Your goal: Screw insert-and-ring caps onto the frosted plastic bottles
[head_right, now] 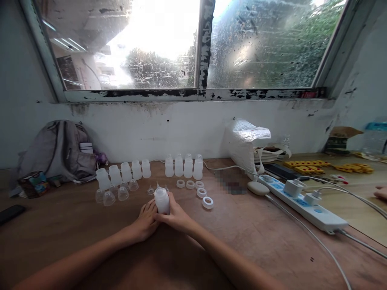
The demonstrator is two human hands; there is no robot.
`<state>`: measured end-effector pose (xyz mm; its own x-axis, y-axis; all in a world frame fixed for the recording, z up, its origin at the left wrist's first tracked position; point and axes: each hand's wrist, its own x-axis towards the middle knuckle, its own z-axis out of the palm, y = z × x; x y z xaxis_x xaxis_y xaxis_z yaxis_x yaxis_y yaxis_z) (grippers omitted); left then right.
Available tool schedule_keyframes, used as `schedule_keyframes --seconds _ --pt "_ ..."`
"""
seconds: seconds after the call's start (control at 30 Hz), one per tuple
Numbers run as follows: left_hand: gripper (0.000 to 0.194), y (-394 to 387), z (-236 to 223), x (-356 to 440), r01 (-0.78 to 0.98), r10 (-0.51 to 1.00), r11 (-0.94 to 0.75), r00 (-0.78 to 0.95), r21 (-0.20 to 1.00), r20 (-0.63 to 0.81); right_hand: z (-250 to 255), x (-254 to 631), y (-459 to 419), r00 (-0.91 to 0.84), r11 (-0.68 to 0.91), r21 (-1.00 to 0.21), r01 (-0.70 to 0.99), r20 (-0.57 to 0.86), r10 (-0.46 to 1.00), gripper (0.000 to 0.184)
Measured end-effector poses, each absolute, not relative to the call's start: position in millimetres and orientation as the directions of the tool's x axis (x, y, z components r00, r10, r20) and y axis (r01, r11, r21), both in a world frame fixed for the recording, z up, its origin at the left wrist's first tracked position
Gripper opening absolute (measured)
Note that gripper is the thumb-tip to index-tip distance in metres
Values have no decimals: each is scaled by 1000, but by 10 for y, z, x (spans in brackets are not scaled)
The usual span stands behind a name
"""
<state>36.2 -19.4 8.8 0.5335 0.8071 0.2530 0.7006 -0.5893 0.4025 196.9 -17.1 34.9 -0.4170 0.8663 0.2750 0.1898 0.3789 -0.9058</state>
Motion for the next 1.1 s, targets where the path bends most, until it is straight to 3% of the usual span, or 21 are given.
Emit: schedule_keyframes --seconds 0.1,0.23,0.4,0.47,0.57,0.67,0.77,0.87,0.97,1.1 --pt "47 -236 134 252 716 770 -637 581 285 264 241 1941 -150 -427 460 -845 272 322 845 46" --pt "35 -190 336 2 736 724 -667 604 115 333 180 1945 -128 -314 397 -845 358 292 904 50" --pt "33 100 515 -474 923 804 -380 362 -61 471 281 2006 -112 -245 410 -792 453 332 911 40" --pt "37 199 511 -638 962 856 -266 268 -67 442 329 2034 -101 -233 439 -771 461 372 899 38" --pt "36 250 491 -753 972 895 -232 233 -49 380 372 2066 -92 -201 436 -790 431 387 900 39" --pt "31 190 527 -681 948 864 -301 227 101 449 402 2086 -92 -153 427 -812 399 400 903 37" --pt "33 84 568 -492 735 868 -435 189 520 459 443 2105 -92 -103 434 -811 392 430 897 34" --pt "41 -8 500 -302 343 934 -356 159 869 319 486 2126 -95 -75 425 -829 364 428 901 33" --pt "43 -77 350 -189 138 969 -209 163 968 186 509 2138 -114 -107 432 -830 352 422 900 32" --pt "41 -141 241 -158 49 969 -158 198 986 146 516 2135 -147 -163 431 -841 326 400 902 30"
